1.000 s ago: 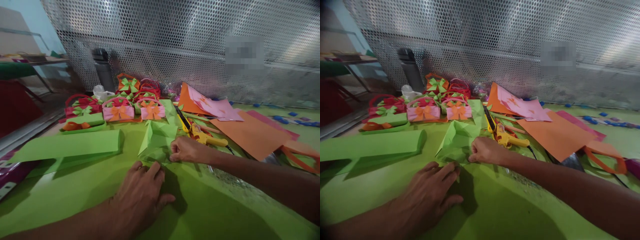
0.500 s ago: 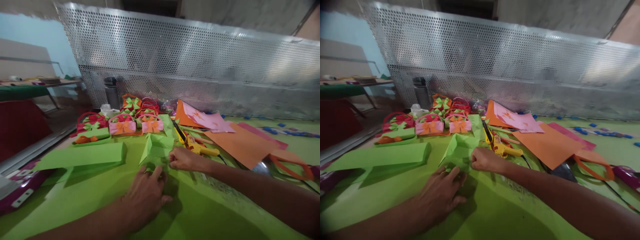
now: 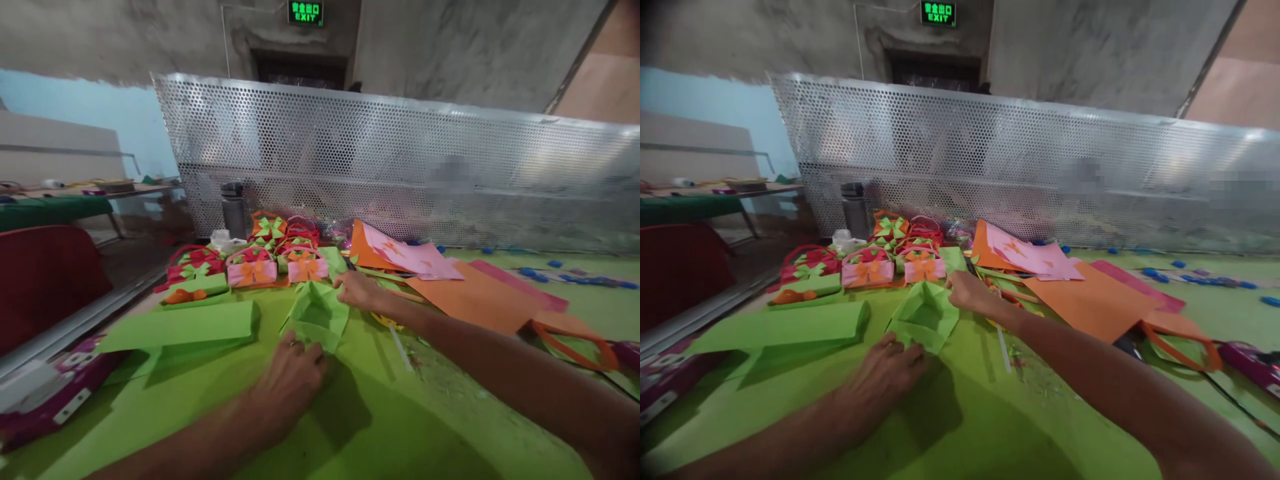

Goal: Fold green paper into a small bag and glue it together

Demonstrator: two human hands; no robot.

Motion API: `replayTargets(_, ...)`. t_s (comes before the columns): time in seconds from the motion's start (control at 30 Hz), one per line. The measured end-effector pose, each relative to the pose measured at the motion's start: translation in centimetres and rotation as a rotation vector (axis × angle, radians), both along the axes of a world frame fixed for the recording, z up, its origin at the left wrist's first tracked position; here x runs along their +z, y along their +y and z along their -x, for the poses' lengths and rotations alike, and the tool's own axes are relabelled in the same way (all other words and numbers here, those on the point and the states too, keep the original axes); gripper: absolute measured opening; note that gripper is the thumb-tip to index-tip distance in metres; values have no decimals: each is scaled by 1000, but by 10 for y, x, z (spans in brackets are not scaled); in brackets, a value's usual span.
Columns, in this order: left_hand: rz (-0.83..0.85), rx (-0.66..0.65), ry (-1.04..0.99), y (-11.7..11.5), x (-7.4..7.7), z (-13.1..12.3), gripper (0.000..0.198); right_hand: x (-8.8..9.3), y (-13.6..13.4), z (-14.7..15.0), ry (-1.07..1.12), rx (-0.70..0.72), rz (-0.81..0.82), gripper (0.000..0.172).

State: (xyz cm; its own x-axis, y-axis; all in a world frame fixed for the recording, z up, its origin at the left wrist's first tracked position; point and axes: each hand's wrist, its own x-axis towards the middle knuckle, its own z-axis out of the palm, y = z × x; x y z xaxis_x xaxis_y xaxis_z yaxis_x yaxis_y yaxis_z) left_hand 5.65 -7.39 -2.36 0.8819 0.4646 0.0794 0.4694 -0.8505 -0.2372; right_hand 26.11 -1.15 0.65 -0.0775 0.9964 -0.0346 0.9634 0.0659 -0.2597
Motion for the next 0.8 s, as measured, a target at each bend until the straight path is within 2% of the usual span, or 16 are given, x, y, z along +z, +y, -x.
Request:
replayTargets(0.1, -49, 90, 6, 8, 12, 7, 23, 2, -17, 2, 60, -21, 10, 32)
replayTargets(0.2, -83, 211, -38, 15, 32, 16, 32, 6, -37, 10, 160, -21, 44, 33)
replayTargets(0.27, -87, 266, -89, 16, 43, 19, 34, 6, -47, 17, 242, -12, 81, 45)
replayTargets(0.33, -34, 268, -131, 11, 49, 19, 28, 4, -53, 24, 329, -2, 127, 57)
replayTargets(0.4, 62, 248, -164, 4, 47, 16, 20, 2, -57, 32, 414, 7, 177, 60)
replayTargets(0.53, 193, 250, -224, -6, 30, 8, 28, 2, -66, 46, 538, 27, 237, 62)
replayTargets(0.6, 241, 261, -242, -6, 23, 6, 23, 3, -71, 51, 572, 43, 239, 66)
replayTargets(0.7, 317, 266, -267, -1, 17, 6, 19, 5, -79, 49, 596, 70, 186, 67)
replayTargets(0.8, 382, 283, -305, 4, 18, 6, 25, 7, -86, 39, 561, 71, 39, 56)
